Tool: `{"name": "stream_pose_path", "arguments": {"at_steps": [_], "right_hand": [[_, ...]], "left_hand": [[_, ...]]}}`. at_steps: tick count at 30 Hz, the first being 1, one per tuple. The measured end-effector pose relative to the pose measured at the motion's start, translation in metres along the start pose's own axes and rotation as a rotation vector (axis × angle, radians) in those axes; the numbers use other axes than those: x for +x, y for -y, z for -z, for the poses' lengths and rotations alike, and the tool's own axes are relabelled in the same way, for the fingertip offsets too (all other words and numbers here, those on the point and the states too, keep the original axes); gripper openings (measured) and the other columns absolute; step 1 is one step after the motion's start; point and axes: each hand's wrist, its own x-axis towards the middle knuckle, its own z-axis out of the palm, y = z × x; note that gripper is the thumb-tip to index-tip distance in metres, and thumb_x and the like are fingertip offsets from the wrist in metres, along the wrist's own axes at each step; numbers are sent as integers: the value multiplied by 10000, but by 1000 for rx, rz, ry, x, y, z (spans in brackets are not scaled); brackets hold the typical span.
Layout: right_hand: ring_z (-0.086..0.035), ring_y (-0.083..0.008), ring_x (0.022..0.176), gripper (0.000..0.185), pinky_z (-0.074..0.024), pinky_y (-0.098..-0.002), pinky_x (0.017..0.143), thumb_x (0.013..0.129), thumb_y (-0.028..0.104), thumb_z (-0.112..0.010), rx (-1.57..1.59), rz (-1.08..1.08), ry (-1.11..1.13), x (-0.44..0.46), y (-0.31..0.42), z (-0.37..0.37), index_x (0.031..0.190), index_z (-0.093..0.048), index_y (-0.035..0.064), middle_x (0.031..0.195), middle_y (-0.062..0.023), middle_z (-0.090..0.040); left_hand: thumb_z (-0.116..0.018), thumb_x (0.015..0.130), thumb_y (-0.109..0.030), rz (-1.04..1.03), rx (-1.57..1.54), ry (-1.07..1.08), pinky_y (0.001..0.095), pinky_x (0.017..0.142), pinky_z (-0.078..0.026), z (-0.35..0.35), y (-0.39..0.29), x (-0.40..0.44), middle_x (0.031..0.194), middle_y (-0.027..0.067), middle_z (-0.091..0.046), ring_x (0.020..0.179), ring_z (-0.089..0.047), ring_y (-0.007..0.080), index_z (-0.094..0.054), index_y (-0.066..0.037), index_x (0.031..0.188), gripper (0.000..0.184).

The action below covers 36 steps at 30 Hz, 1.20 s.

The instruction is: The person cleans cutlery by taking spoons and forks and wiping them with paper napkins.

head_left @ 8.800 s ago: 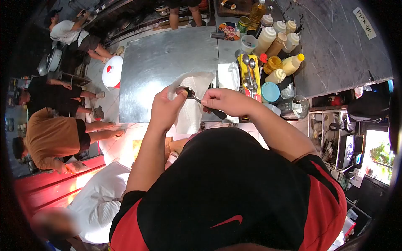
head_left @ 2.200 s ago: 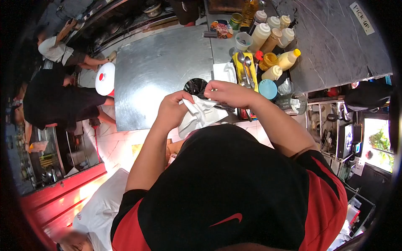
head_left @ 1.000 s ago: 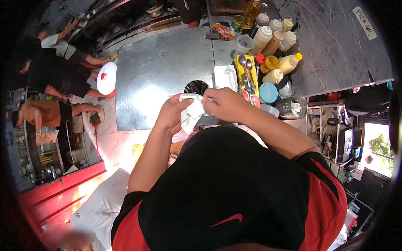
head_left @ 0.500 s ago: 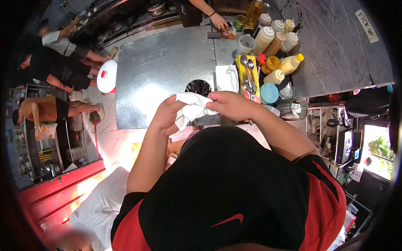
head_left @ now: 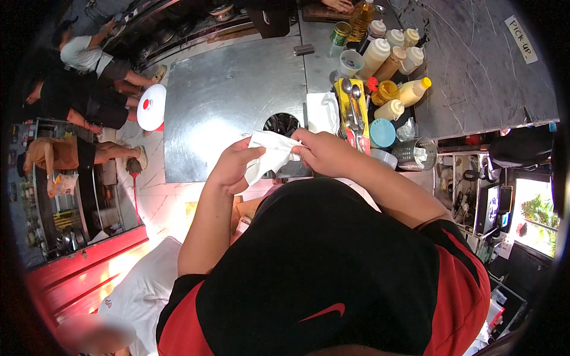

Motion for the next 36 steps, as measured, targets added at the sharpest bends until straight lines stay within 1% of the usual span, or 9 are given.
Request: {"name": "stream_pose_path", "arguments": {"at_steps": [8, 11, 14, 17, 20, 23, 26, 32, 36], "right_hand": [[-717, -210, 816, 246, -532, -417, 725, 1111, 265, -563, 244, -99, 49, 2, 0, 0, 1191, -584, 34, 904, -107, -701], [-731, -282, 818, 237, -534, -427, 731, 1109, 263, -564, 293, -41, -11, 4, -7, -8, 1169, -574, 33, 891, -146, -711], [-732, -394, 859, 219, -538, -476, 735, 1107, 248, -553, 106, -54, -38, 2, 1, -5, 1143, -551, 32, 896, -196, -716], [-706, -475, 900, 187, -529, -538, 736, 1092, 213, -552, -146, -26, -88, 2, 1, -12, 1127, -532, 30, 898, -228, -718], [-704, -462, 886, 144, -531, -562, 730, 1049, 164, -573, -225, 122, -196, 4, -16, -27, 1127, -535, 49, 924, -208, -706], [-695, -440, 855, 151, -549, -545, 721, 986, 116, -601, -366, 122, -216, -2, -7, -26, 1129, -567, 83, 964, -184, -666], [-685, -414, 841, 179, -567, -519, 726, 942, 85, -617, -455, 153, -258, -3, -3, -25, 1119, -603, 112, 998, -161, -609], [-682, -390, 890, 237, -561, -503, 776, 918, 66, -632, -523, 245, -324, -5, 3, -22, 1144, -647, 136, 1022, -154, -582], [-678, -387, 919, 225, -558, -488, 800, 954, 162, -682, -381, 212, -250, -2, -3, -24, 1168, -645, 104, 1069, -155, -597]], "left_hand": [[-600, 1057, -103, -21, 54, -101, 314, 793, -589, -19, -3, -7, 1166, 116, -747, 952, -735, 167, -626, 26, 1366, 336], [-587, 1050, -84, -22, 125, -91, 316, 791, -589, -9, 2, -2, 1138, 108, -750, 928, -730, 165, -623, 30, 1367, 339], [-552, 1046, -55, -38, 95, -67, 322, 792, -584, -7, 8, 2, 1151, 125, -741, 949, -723, 185, -597, 39, 1389, 359], [-518, 1061, -43, -51, -28, -150, 357, 870, -610, -25, 11, 1, 1252, 169, -700, 1049, -717, 234, -551, 53, 1419, 371], [-473, 1075, -26, -43, -188, -269, 421, 983, -615, -41, 16, 5, 1347, 203, -641, 1148, -695, 283, -514, 64, 1432, 371], [-455, 1088, -35, -53, -279, -297, 457, 1065, -593, -52, 15, 3, 1378, 209, -617, 1209, -677, 303, -515, 68, 1411, 344], [-437, 1102, -47, -40, -313, -301, 434, 1065, -588, -50, 13, 6, 1369, 205, -626, 1218, -679, 305, -529, 59, 1385, 316], [-499, 1107, -76, 2, -381, -240, 405, 1041, -588, -37, 14, 15, 1344, 179, -659, 1227, -670, 291, -554, 35, 1358, 280], [-533, 1102, -80, -48, -195, -254, 374, 1011, -580, -34, 20, 16, 1332, 177, -684, 1224, -669, 271, -563, 20, 1368, 286]]}}
